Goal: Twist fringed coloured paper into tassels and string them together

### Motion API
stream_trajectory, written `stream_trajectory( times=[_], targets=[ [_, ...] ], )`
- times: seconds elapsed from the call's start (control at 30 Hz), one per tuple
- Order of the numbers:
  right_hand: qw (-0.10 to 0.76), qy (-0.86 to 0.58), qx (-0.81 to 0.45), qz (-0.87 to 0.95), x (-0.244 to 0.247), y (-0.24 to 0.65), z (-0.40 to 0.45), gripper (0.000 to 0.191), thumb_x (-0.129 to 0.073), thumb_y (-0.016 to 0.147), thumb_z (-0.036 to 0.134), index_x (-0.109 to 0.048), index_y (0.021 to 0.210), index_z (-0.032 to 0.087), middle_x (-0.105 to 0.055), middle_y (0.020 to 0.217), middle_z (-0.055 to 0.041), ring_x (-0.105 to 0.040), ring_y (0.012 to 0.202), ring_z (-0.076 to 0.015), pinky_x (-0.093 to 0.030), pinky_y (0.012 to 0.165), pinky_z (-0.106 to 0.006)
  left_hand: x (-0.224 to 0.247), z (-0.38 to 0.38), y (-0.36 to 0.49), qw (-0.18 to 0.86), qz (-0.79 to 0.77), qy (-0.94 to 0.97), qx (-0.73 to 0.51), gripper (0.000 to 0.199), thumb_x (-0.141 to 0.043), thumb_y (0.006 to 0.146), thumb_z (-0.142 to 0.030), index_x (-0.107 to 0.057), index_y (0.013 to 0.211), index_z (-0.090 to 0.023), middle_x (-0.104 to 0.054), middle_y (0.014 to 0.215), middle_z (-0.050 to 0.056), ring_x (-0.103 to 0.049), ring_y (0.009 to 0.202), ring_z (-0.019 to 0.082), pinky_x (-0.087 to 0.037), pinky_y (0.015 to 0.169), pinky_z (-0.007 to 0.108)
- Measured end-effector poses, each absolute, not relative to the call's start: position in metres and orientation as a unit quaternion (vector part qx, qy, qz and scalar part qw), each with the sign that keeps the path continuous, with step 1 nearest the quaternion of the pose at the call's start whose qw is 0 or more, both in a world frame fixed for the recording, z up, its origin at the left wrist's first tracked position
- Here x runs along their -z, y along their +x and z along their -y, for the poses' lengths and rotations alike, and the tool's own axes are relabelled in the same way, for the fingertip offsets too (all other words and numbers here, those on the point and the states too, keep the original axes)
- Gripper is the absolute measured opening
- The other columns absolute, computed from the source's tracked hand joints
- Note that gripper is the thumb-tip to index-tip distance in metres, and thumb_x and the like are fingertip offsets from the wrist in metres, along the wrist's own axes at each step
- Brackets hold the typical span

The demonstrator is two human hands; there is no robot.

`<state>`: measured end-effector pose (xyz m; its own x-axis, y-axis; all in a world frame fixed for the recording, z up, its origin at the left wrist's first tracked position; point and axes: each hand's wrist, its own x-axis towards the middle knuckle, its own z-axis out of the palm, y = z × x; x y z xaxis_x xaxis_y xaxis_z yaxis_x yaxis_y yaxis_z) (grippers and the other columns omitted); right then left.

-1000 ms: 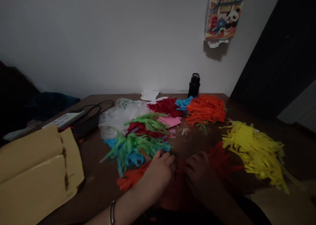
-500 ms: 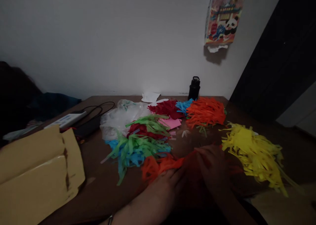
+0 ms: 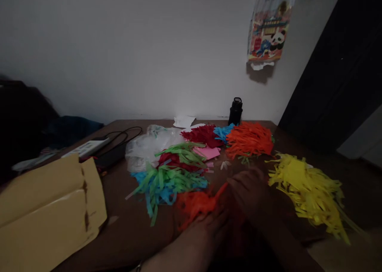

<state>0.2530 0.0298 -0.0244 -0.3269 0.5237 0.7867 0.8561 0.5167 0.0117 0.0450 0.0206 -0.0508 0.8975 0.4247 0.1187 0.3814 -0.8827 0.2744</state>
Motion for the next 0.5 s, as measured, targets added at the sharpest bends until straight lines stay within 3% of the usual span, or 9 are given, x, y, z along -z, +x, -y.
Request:
stream_trajectory(
  times=[0.1,0.17,0.37,0.5],
  targets=[
    [0.383,-0.45,0.226,0.775,0.001,0.252,-0.044,0.019,-0.049,0.096,0.016,-0.067,0.091,0.02,-0.07,0.082,-0.0029,-0.059,0.079,-0.0187,-0.032,0.091,-0.041,0.055,-0.022,0.044,0.125,-0.201,0.97,-0.051,0.06,-0.05,0.086,-0.008,-0.041,0.144,-0.02,-0.037,0.155,0.007,-0.031,0.143,0.028,-0.027,0.117,0.043],
    [0.377,-0.46,0.22,0.773,-0.016,0.25,-0.053,0.018,-0.051,0.095,0.017,-0.067,0.086,0.021,-0.07,0.082,-0.0022,-0.059,0.08,-0.0191,-0.031,0.091,-0.041,0.056,-0.021,0.044,0.131,-0.202,0.969,-0.054,0.056,-0.048,0.09,-0.012,-0.04,0.145,-0.019,-0.036,0.156,0.007,-0.029,0.144,0.028,-0.023,0.118,0.045],
    [0.392,-0.505,0.202,0.742,-0.057,0.248,-0.084,0.019,-0.053,0.091,0.018,-0.069,0.082,0.021,-0.071,0.087,-0.0038,-0.062,0.084,-0.0211,-0.035,0.087,-0.039,0.071,-0.021,0.048,0.132,-0.208,0.967,-0.06,0.043,-0.048,0.097,-0.031,-0.051,0.137,-0.016,-0.049,0.147,0.012,-0.036,0.14,0.03,-0.025,0.116,0.048],
    [0.461,-0.535,0.19,0.682,-0.08,0.266,-0.106,0.019,-0.053,0.087,0.021,-0.071,0.081,0.02,-0.073,0.085,-0.0047,-0.065,0.081,-0.0207,-0.044,0.077,-0.033,0.087,-0.026,0.049,0.138,-0.221,0.963,-0.066,0.042,-0.044,0.098,-0.026,-0.048,0.14,-0.017,-0.048,0.148,0.012,-0.036,0.14,0.03,-0.027,0.115,0.049]
  ],
)
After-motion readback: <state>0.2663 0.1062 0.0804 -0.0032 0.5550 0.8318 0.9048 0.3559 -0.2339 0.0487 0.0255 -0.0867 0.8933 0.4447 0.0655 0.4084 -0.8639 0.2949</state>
